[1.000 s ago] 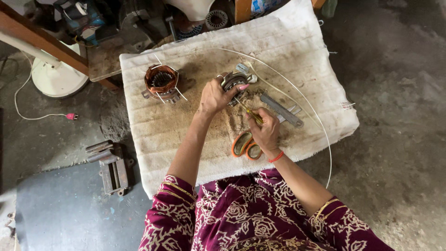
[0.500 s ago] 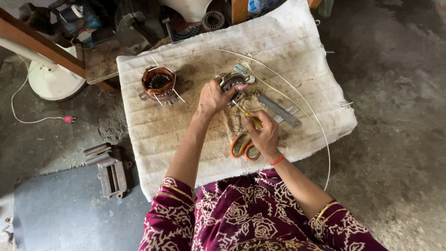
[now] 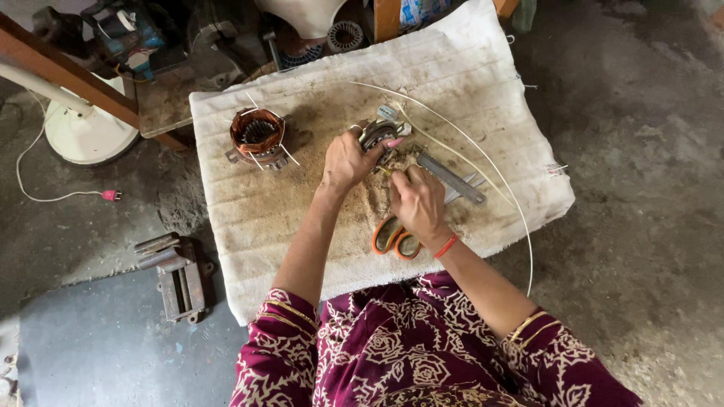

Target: The person uses a screwdriver to adjust or tighten components on a small electrical part, likely a motor or fan assembly, while holding it with the other hand. The work is performed on a cloth-covered surface with tools and another similar component nearby.

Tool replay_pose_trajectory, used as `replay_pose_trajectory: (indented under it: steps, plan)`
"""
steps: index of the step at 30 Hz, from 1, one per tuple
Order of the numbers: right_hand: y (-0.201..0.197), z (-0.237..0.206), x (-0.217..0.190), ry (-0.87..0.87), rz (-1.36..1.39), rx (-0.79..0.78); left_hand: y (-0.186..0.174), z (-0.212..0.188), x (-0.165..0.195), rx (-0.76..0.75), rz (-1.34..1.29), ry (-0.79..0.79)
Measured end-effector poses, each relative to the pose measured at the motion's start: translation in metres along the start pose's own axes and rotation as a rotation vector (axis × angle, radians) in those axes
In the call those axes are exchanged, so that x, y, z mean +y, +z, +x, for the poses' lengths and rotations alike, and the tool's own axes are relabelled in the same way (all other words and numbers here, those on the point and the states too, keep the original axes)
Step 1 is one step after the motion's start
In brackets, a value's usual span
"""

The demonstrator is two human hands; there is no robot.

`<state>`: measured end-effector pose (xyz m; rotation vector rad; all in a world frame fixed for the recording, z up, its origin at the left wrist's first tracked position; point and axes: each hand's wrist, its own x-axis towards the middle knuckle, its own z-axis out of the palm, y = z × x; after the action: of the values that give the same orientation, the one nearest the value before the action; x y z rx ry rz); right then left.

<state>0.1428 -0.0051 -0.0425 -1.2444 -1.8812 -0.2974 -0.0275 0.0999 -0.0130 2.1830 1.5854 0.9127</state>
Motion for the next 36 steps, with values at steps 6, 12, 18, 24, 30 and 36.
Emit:
replay_pose_trajectory:
  steps: [6,12,18,24,30,36]
  plan:
    - [-0.002,-0.003,-0.003,0.054,0.140,-0.095,0.006,-0.001,-0.006,0.012,0.094,-0.066]
    - [0.005,0.004,0.015,0.285,0.229,-0.322,-0.008,-0.003,0.011,0.043,-0.047,-0.008]
    - [0.006,0.019,0.021,0.910,0.701,-0.639,-0.019,-0.006,0.020,0.068,-0.053,-0.022]
    - [-0.004,0.019,0.000,1.321,1.305,-0.600,-0.022,-0.005,0.024,0.033,-0.155,0.001]
    - [-0.010,0.008,0.006,1.130,1.169,-0.585,-0.012,-0.004,0.016,0.091,-0.052,0.025]
    - [-0.038,0.005,0.031,0.491,0.066,-0.238,-0.004,-0.003,0.009,0.106,0.010,0.041]
